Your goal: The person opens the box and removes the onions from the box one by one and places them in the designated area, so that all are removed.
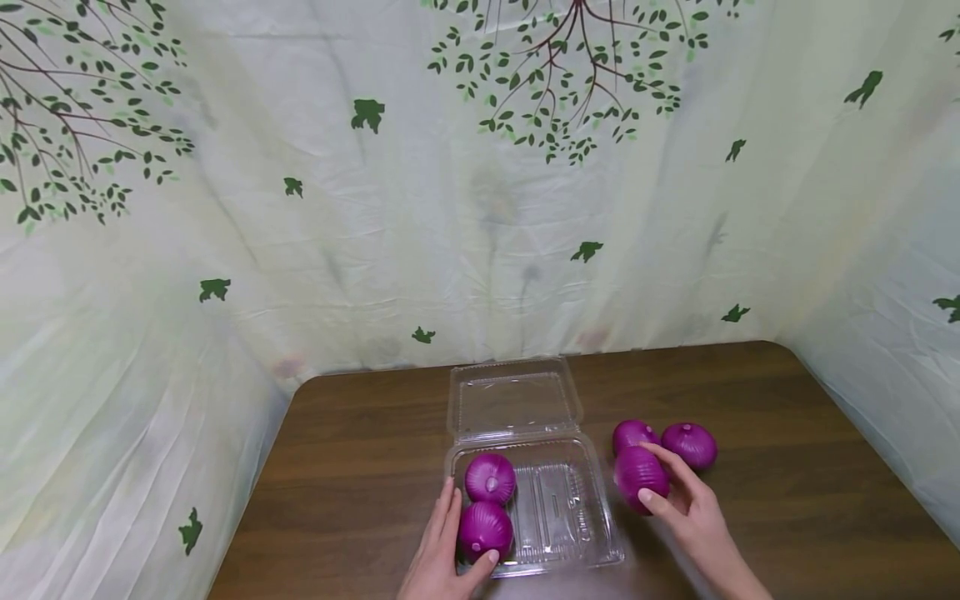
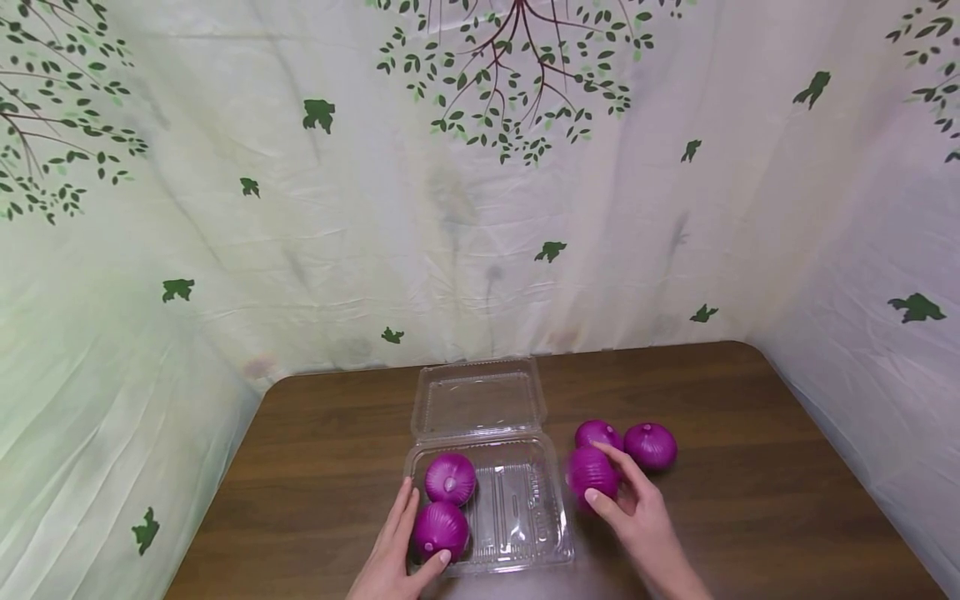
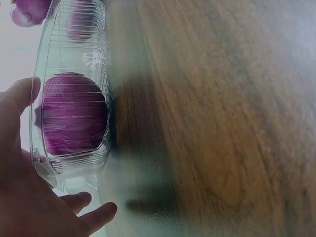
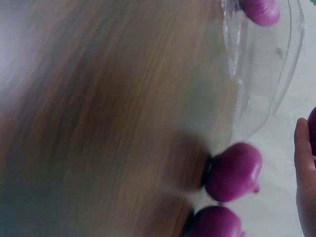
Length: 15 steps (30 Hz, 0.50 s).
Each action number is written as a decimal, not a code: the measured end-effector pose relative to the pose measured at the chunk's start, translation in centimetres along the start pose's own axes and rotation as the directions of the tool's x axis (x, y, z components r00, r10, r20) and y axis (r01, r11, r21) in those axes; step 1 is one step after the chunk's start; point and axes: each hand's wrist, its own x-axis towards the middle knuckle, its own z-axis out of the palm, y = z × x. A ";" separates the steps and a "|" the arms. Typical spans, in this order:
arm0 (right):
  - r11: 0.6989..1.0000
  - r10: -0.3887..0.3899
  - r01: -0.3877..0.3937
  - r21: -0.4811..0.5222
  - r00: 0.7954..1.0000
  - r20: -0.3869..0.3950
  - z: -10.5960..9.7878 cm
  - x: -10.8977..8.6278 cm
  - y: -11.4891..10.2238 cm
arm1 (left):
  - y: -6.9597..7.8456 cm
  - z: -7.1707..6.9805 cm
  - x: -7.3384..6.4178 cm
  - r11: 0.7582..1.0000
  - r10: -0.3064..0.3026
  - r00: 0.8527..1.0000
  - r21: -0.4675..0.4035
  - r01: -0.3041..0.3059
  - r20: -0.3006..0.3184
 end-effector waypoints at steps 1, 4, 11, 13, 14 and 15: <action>1.000 0.011 -0.011 -0.014 1.000 -0.015 -0.3 -0.1 0.0 | 0.0 0.0 0.0 1.000 -0.003 1.000 -0.001 0.003 0.003; 0.997 0.041 -0.044 -0.065 0.998 -0.051 -1.2 -0.2 -0.2 | 0.1 -0.1 0.1 1.000 -0.011 1.000 -0.003 0.011 0.011; 0.981 0.103 -0.115 -0.159 0.991 -0.080 -3.0 -0.5 -0.5 | -0.2 0.1 0.1 1.000 -0.005 1.000 0.003 0.005 0.006; 0.976 0.121 -0.134 -0.174 0.989 -0.081 -3.5 -0.5 -0.6 | -0.3 0.2 0.1 1.000 0.000 1.000 0.002 0.000 0.002; 0.973 0.129 -0.142 -0.183 0.988 -0.080 -3.8 -0.5 -0.7 | -0.3 0.2 0.1 1.000 0.003 1.000 -0.001 -0.003 -0.001; 0.970 0.135 -0.148 -0.191 0.988 -0.076 -4.1 -0.5 -0.7 | -0.3 0.2 0.1 1.000 0.006 1.000 -0.004 -0.006 -0.002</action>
